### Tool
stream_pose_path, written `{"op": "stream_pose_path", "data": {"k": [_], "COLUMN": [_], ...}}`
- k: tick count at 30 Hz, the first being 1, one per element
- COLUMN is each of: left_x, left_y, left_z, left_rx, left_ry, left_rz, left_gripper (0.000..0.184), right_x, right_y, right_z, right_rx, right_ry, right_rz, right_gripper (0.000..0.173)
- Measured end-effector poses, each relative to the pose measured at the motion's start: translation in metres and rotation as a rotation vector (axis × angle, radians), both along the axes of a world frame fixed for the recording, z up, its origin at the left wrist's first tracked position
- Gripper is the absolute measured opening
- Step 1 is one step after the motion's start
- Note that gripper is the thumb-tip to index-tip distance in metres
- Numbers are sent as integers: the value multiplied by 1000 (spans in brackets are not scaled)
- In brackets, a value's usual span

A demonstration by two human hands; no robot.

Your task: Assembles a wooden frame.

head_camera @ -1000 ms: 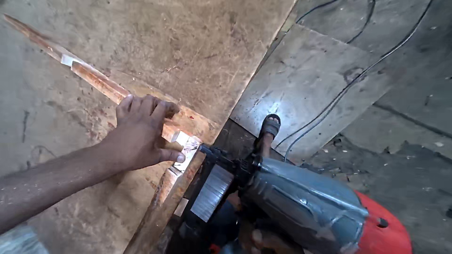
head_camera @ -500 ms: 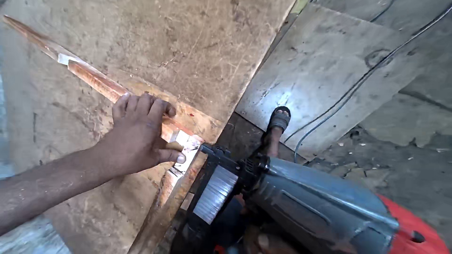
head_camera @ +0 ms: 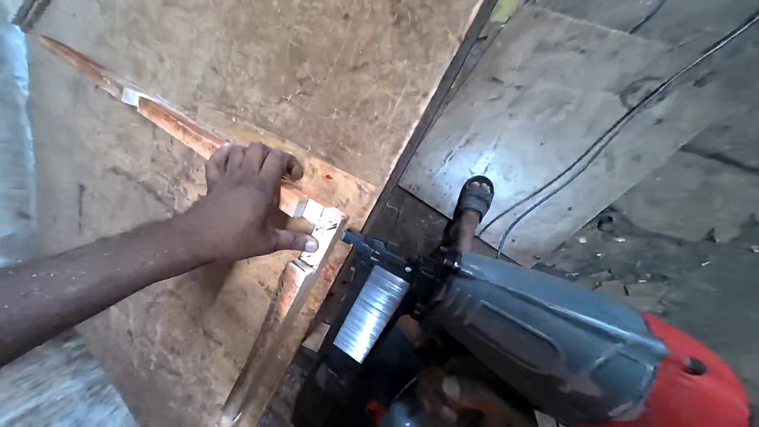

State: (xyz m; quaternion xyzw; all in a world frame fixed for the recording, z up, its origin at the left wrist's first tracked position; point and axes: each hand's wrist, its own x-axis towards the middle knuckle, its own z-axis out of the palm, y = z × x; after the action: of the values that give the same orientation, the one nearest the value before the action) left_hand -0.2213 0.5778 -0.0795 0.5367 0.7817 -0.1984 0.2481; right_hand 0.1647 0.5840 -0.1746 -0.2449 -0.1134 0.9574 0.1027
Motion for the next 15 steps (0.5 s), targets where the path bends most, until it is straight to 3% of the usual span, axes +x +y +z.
{"op": "stream_pose_path", "data": {"k": [5,10,15], "left_x": [0,1,1], "left_y": [0,1,1], "left_z": [2,1,0], "left_rx": [-11,-18,-22], "left_ry": [-3,14,24], "left_rz": [-11,-9,-31], "left_gripper": [107,109,111], "right_x": [0,-1,6], "right_y": [-9,-8,-14], "right_z": [-10,0,-10], "right_rx": [-57,-32,-28], "right_ry": [65,4,76], "right_rz": [-23,-70,-53], "right_gripper": [11,1,16]}}
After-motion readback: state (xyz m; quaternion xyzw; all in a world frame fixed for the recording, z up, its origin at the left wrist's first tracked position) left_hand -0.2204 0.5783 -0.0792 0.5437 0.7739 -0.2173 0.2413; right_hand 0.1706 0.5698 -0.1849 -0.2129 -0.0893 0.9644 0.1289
